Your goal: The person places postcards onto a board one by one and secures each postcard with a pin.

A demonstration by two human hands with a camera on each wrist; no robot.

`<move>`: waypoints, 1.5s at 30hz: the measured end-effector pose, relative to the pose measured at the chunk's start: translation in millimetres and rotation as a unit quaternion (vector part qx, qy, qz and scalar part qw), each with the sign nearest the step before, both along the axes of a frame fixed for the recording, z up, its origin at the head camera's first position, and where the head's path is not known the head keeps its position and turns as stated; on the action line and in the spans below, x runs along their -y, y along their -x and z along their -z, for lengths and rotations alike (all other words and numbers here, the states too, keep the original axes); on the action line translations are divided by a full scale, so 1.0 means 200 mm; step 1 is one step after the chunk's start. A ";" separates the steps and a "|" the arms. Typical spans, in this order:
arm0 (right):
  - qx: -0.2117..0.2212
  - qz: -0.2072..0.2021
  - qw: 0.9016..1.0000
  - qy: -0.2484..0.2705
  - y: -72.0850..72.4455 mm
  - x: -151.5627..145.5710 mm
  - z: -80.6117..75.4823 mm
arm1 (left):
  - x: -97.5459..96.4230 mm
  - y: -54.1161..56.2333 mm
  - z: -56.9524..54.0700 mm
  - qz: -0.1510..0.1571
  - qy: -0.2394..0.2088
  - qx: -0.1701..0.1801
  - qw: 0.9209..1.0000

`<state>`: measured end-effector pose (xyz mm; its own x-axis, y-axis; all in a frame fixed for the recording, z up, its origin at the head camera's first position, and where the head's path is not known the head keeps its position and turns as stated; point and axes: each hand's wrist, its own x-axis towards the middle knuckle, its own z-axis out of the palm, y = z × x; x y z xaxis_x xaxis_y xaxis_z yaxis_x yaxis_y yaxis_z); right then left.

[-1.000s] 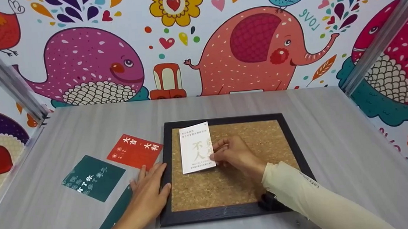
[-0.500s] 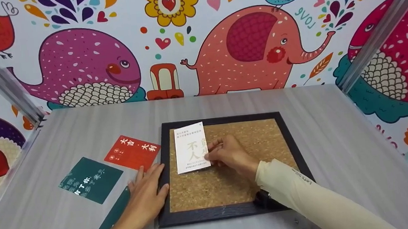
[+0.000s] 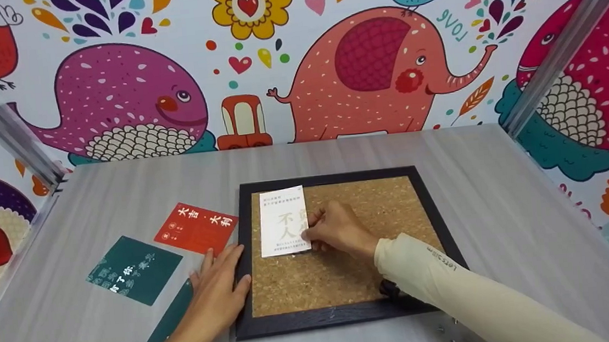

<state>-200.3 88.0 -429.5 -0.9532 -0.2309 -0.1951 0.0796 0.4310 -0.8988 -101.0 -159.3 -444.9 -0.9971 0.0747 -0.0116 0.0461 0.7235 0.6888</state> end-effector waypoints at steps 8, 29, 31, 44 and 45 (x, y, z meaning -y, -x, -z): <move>-0.003 -0.025 0.999 -0.022 0.00 0.01 -0.01 | 0.01 0.00 0.00 0.002 -0.002 -0.001 1.000; -0.049 -0.066 0.994 -0.066 0.01 0.02 0.01 | -0.01 -0.01 0.00 -0.003 0.001 0.005 1.000; -0.050 -0.065 0.994 -0.066 0.02 0.02 0.01 | -0.01 -0.01 0.00 -0.004 0.002 0.007 1.000; -0.081 -0.078 0.990 -0.079 0.01 0.02 0.02 | -0.01 -0.01 -0.01 -0.012 -0.003 0.026 1.000; -0.088 -0.082 0.990 -0.079 0.01 0.02 0.03 | -0.01 -0.01 -0.01 -0.011 -0.002 0.026 1.000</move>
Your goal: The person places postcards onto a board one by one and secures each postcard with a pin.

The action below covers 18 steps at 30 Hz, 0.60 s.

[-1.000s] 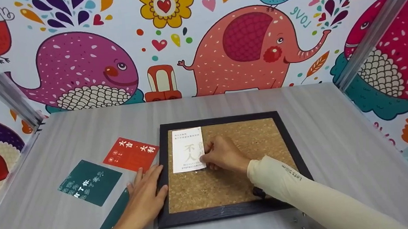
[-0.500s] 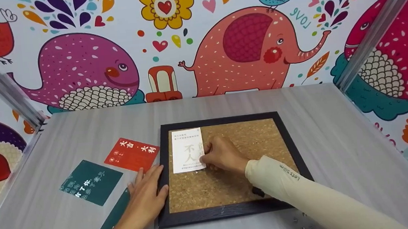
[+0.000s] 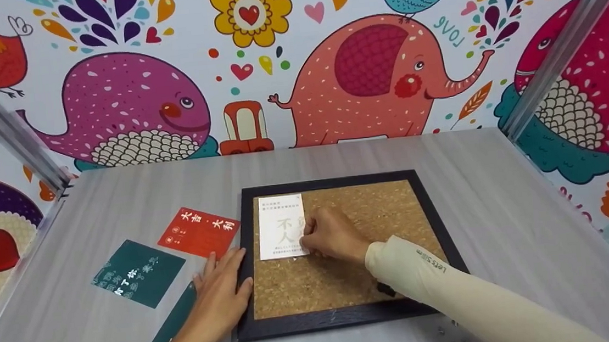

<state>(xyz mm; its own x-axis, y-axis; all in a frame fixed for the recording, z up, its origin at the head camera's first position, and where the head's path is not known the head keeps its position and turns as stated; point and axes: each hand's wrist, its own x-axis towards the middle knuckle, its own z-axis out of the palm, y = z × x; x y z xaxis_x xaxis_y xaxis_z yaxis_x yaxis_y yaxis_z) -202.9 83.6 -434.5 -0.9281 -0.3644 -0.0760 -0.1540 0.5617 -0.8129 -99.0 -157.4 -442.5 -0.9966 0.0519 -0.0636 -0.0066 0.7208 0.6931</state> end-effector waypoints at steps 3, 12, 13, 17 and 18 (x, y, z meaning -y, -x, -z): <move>-0.018 -0.010 1.000 0.000 0.01 -0.01 0.03 | 0.00 0.00 0.00 0.003 -0.002 -0.001 1.000; -0.044 -0.031 0.998 -0.010 0.02 -0.02 0.05 | 0.00 0.00 0.01 0.013 0.020 -0.029 0.999; -0.043 -0.030 0.999 -0.011 0.02 -0.02 0.04 | 0.00 0.00 0.01 0.012 0.021 -0.025 0.999; -0.031 -0.026 0.999 -0.016 -0.02 -0.01 0.00 | 0.00 0.00 -0.02 0.004 0.017 -0.019 1.000; -0.031 -0.024 0.999 -0.019 -0.02 -0.01 -0.01 | 0.00 0.00 -0.02 0.003 0.016 -0.024 1.000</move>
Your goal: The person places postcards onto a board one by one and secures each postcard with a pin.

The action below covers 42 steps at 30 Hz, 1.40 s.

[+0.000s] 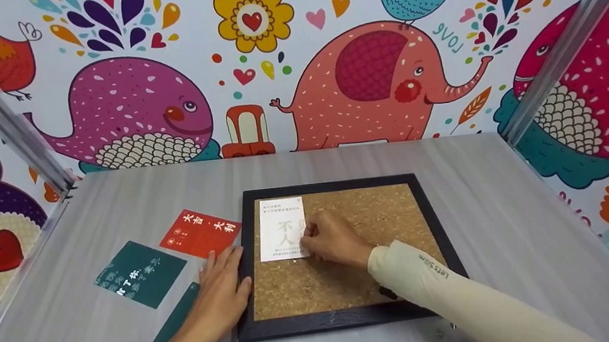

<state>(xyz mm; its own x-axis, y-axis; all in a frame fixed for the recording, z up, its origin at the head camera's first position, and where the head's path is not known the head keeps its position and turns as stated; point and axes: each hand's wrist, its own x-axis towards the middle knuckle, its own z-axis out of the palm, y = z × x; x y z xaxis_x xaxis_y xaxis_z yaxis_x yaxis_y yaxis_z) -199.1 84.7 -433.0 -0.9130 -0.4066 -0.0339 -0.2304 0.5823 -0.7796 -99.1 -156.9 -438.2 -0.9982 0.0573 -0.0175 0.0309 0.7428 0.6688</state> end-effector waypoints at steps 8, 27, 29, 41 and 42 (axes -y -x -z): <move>0.003 0.001 1.000 -0.001 0.00 0.00 0.00 | -0.02 0.01 0.00 0.007 0.002 -0.083 0.996; 0.019 -0.024 0.998 0.052 -0.02 -0.03 0.00 | -0.05 0.08 0.03 0.024 0.040 -0.108 0.993; 0.019 -0.027 0.998 0.061 -0.03 -0.05 0.00 | -0.05 0.08 0.03 0.027 0.037 -0.107 0.993; -0.016 -0.032 0.998 0.057 -0.20 -0.20 -0.11 | -0.07 0.11 0.04 0.024 0.030 -0.080 0.996; -0.024 -0.033 0.998 0.053 -0.21 -0.22 -0.11 | -0.07 0.11 0.04 0.024 0.031 -0.079 0.996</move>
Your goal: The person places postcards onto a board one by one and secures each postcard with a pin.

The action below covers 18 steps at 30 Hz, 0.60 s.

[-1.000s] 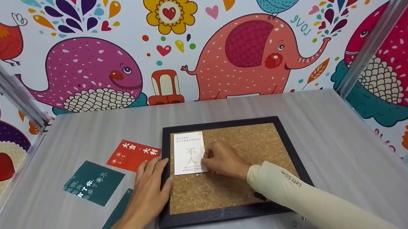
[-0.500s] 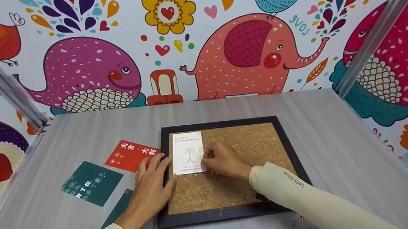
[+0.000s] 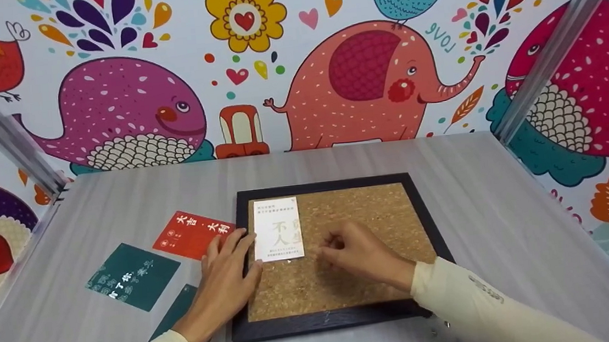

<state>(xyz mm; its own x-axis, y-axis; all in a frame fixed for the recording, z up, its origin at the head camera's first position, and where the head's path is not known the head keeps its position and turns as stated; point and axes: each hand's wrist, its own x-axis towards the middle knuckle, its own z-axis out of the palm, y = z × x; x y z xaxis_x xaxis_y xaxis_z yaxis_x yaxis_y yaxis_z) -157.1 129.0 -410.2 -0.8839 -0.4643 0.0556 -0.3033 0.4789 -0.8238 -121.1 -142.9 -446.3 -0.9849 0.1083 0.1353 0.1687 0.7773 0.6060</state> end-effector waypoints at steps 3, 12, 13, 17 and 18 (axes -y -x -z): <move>-0.020 -0.002 1.000 -0.001 -0.03 -0.06 -0.01 | -0.01 0.00 0.00 -0.001 0.002 0.004 1.000; -0.022 0.009 1.000 0.000 -0.14 -0.20 -0.02 | -0.01 0.03 0.01 0.003 0.016 -0.013 1.000; -0.020 0.014 1.000 -0.003 -0.16 -0.22 -0.02 | -0.02 0.03 0.01 0.003 0.017 -0.012 1.000; -0.008 0.032 0.999 -0.014 -0.21 -0.28 -0.02 | -0.02 0.05 0.01 0.006 0.014 -0.013 1.000; -0.002 0.035 0.999 -0.014 -0.22 -0.30 -0.02 | -0.02 0.05 0.02 0.007 0.013 -0.012 1.000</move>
